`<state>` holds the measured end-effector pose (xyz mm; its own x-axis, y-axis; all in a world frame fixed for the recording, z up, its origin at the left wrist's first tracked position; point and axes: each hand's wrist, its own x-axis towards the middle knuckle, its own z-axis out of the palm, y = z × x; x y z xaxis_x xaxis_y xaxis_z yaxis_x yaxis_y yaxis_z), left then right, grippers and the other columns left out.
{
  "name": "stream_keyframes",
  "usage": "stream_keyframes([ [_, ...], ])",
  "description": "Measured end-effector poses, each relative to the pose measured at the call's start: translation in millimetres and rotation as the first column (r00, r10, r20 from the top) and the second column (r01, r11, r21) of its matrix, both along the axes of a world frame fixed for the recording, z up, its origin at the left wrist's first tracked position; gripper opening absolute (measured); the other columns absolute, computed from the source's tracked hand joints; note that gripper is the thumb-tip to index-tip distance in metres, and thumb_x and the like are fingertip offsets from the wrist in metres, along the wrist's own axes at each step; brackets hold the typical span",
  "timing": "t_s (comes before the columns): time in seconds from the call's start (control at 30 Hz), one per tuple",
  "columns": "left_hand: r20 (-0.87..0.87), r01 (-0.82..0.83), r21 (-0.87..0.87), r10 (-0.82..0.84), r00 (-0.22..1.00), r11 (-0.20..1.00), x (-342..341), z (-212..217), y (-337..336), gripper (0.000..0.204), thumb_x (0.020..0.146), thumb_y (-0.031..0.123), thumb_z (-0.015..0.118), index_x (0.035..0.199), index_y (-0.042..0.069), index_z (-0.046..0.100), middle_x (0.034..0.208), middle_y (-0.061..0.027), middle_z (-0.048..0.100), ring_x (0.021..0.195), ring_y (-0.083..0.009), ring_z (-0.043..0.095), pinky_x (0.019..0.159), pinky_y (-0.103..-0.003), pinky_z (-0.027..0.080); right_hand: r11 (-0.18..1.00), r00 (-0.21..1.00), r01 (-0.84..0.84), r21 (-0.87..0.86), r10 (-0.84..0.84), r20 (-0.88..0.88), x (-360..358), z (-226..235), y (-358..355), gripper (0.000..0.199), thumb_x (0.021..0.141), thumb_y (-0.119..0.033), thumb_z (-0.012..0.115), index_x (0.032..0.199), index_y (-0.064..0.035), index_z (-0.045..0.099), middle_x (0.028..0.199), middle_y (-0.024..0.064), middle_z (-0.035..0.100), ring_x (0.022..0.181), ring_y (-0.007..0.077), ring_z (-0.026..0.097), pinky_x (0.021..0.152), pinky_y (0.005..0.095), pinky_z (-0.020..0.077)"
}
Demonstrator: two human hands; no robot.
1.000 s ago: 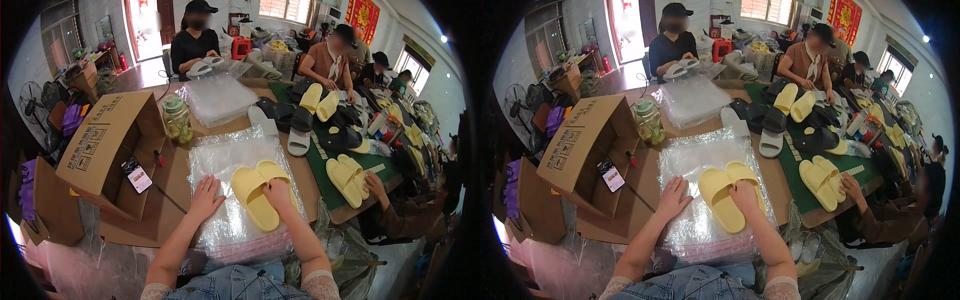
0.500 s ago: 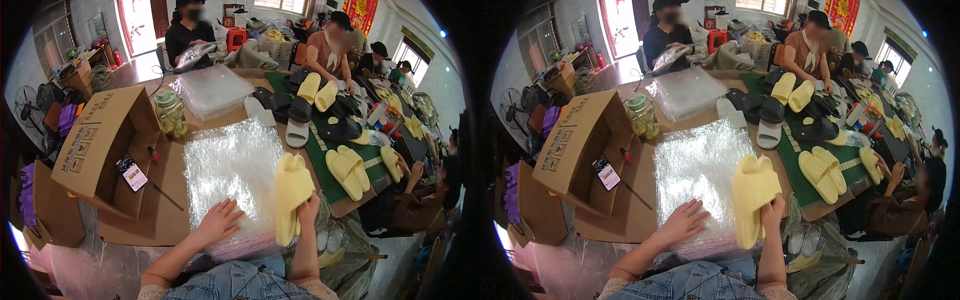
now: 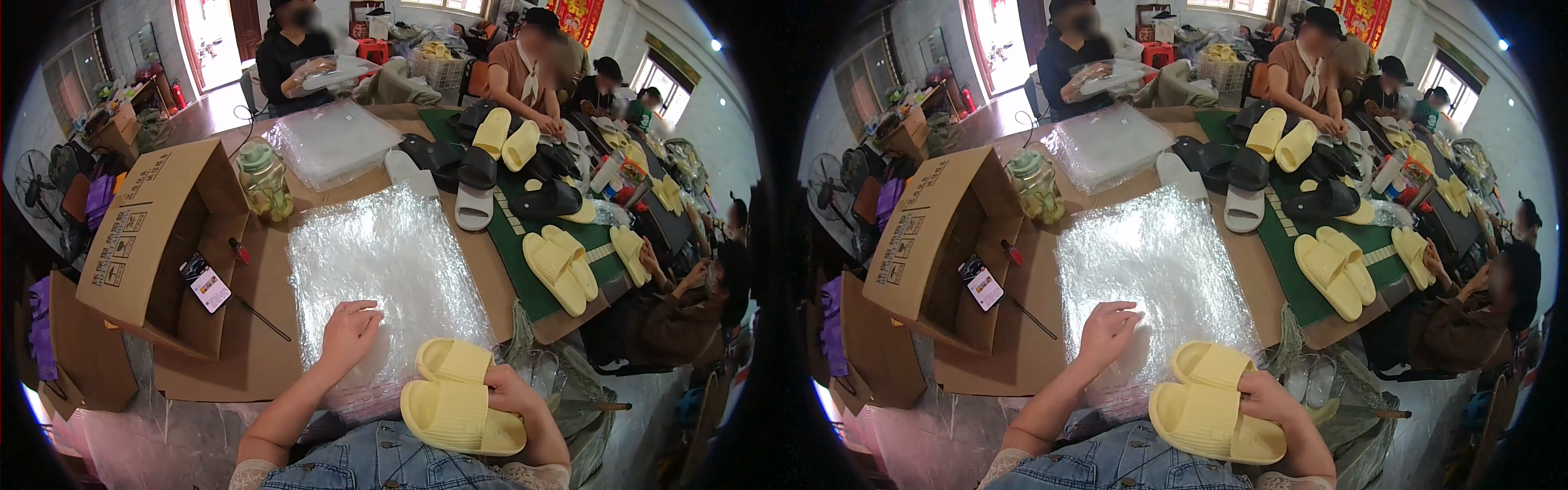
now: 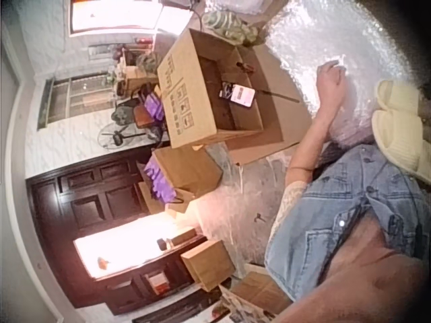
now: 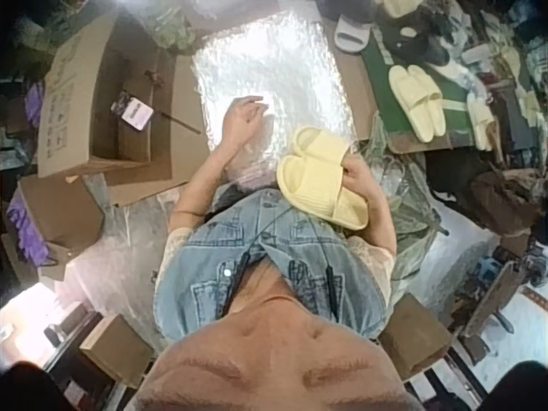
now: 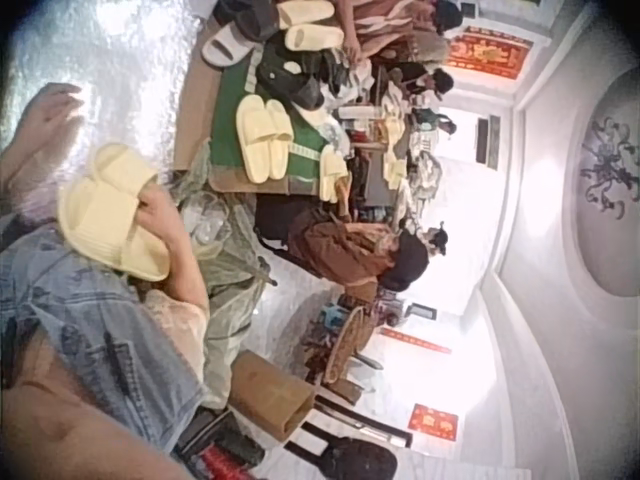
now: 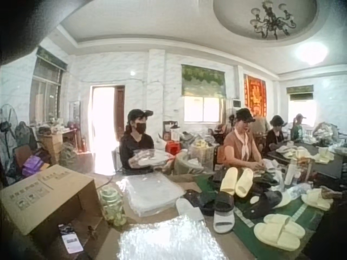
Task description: The person sits at a table in a workshop and repeatedly picks up pairs of slippers in various colors. They place each pair into a clear plastic bag and then set the packaged slippers aside. The process is repetitive, involving handling the slippers and the packaging material by hand.
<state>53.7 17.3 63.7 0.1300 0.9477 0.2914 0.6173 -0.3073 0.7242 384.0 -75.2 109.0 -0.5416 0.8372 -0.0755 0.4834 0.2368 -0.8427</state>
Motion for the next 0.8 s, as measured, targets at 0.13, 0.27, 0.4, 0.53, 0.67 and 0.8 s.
stream_keyframes([
  [0.13,0.04,-0.037,0.003,0.037,0.999,0.999,9,7,3,0.018,0.092,0.018,0.066,0.096,0.006,0.078,0.113,-0.01,0.074,0.103,-0.032,0.065,0.092,-0.04,0.052,0.999,0.999,-0.04,0.013,0.04,0.007,-7,13,1,0.035,0.085,-0.011,0.07,0.121,-0.0069,0.069,0.105,0.0174,0.071,0.097,0.0379,0.069,0.084,0.0394,0.0549],
  [0.27,0.076,-0.113,0.022,0.111,0.991,0.993,11,6,7,0.018,0.092,0.018,0.065,0.096,0.005,0.078,0.111,-0.0107,0.074,0.101,-0.0322,0.065,0.09,-0.041,0.052,0.999,0.997,-0.043,0.029,0.04,0.067,-4,13,-1,0.035,0.086,-0.011,0.069,0.12,-0.0072,0.069,0.104,0.0177,0.071,0.096,0.0389,0.069,0.083,0.0404,0.055],
  [0.4,0.115,-0.083,-0.052,0.088,0.989,0.995,10,2,13,0.019,0.093,0.016,0.065,0.099,0.004,0.078,0.115,-0.0111,0.073,0.103,-0.0277,0.066,0.086,-0.038,0.058,0.999,0.996,0.018,0.029,-0.02,0.084,-3,8,-5,0.03,0.085,-0.013,0.069,0.114,-0.0055,0.07,0.102,0.0187,0.07,0.091,0.0395,0.068,0.079,0.0427,0.0551],
  [0.53,0.197,0.023,-0.079,-0.007,0.98,0.997,10,4,6,0.018,0.093,0.016,0.064,0.097,0.005,0.077,0.115,-0.01,0.073,0.104,-0.0292,0.064,0.09,-0.04,0.053,0.945,0.945,0.176,0.274,-0.24,0.221,-3,-9,0,0.021,0.083,-0.016,0.071,0.096,-0.0005,0.069,0.093,0.0197,0.068,0.08,0.0405,0.067,0.07,0.0468,0.0537],
  [0.67,0.178,0.148,0.02,-0.149,0.973,0.989,5,3,-1,0.016,0.093,0.015,0.064,0.097,0.006,0.077,0.115,-0.0088,0.073,0.107,-0.0295,0.064,0.096,-0.04,0.05,0.834,0.847,0.269,0.482,-0.443,0.295,-17,-22,4,0.022,0.081,-0.02,0.072,0.08,-0.0002,0.063,0.083,0.02,0.064,0.073,0.0417,0.065,0.065,0.0503,0.0531],
  [0.8,0.226,0.242,0.008,-0.238,0.945,0.97,10,5,-9,0.015,0.092,0.013,0.065,0.098,0.005,0.077,0.116,-0.0088,0.073,0.109,-0.0295,0.064,0.099,-0.04,0.049,0.845,0.88,0.264,0.465,-0.409,0.243,-39,-36,8,0.023,0.082,-0.021,0.072,0.083,-0.0001,0.063,0.082,0.0206,0.063,0.074,0.0422,0.064,0.066,0.0513,0.0528],
])
